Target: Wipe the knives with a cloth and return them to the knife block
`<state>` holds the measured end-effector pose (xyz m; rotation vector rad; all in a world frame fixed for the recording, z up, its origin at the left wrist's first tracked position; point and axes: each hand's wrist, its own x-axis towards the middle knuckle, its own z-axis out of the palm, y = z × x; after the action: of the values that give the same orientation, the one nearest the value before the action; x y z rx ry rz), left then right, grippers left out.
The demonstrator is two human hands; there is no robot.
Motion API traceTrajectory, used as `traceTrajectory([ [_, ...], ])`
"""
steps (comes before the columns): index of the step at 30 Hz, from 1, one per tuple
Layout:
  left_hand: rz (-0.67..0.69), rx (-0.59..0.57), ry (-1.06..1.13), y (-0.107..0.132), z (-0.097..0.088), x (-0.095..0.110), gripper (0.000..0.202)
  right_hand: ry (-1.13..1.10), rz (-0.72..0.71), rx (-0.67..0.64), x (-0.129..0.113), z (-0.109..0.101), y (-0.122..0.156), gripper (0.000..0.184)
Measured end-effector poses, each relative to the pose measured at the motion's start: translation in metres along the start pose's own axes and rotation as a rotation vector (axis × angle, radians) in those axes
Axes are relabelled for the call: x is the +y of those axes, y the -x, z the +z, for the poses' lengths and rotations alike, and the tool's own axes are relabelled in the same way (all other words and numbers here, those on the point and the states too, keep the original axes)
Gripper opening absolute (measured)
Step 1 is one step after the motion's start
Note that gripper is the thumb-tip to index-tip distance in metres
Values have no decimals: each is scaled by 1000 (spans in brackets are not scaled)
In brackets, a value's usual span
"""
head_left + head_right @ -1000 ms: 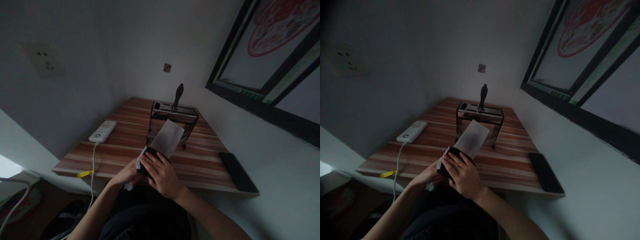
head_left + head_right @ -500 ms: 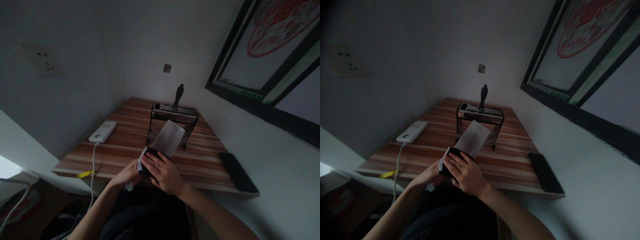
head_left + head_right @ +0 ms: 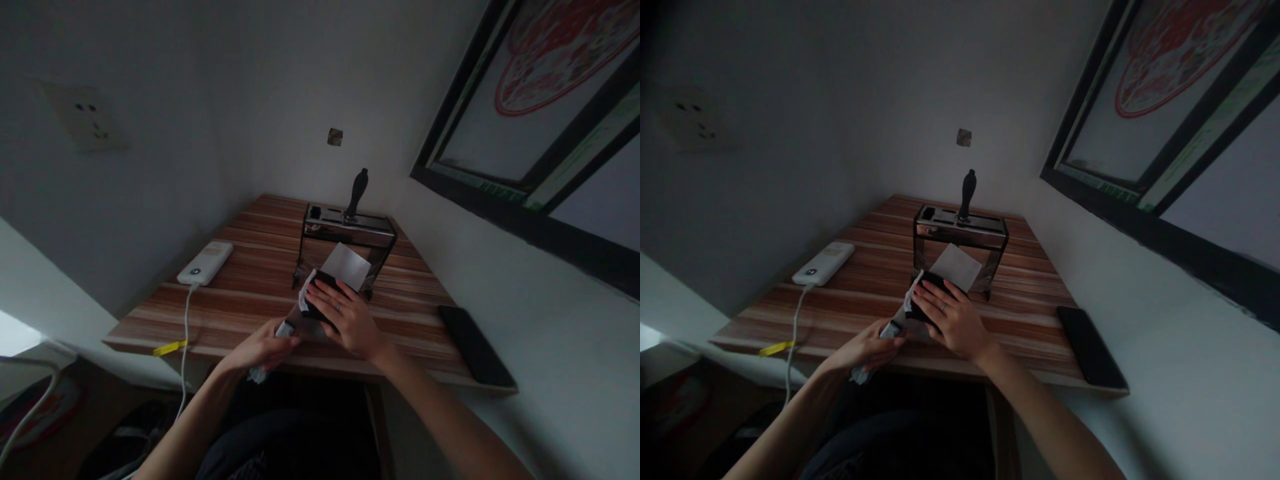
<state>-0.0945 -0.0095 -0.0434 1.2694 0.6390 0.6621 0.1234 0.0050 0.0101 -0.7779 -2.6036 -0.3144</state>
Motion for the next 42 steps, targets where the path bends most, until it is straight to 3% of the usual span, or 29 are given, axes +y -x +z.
traceTrajectory([
  [10, -18, -5, 7, 0, 2, 3, 34, 33, 161, 149, 42, -16, -13, 48],
  [16, -19, -9, 7, 1, 2, 3, 33, 51, 222, 183, 45, -17, -17, 47],
  [22, -28, 4, 8, 1, 0, 0, 30, 34, 224, 170, 27, -9, -14, 49],
  [35, -7, 20, 4, -1, -1, -2, 30, -47, 183, 80, -38, 14, -7, 51],
  [42, 4, 108, 11, 2, -2, -7, 27, -84, 126, 67, -63, 24, -4, 52],
])
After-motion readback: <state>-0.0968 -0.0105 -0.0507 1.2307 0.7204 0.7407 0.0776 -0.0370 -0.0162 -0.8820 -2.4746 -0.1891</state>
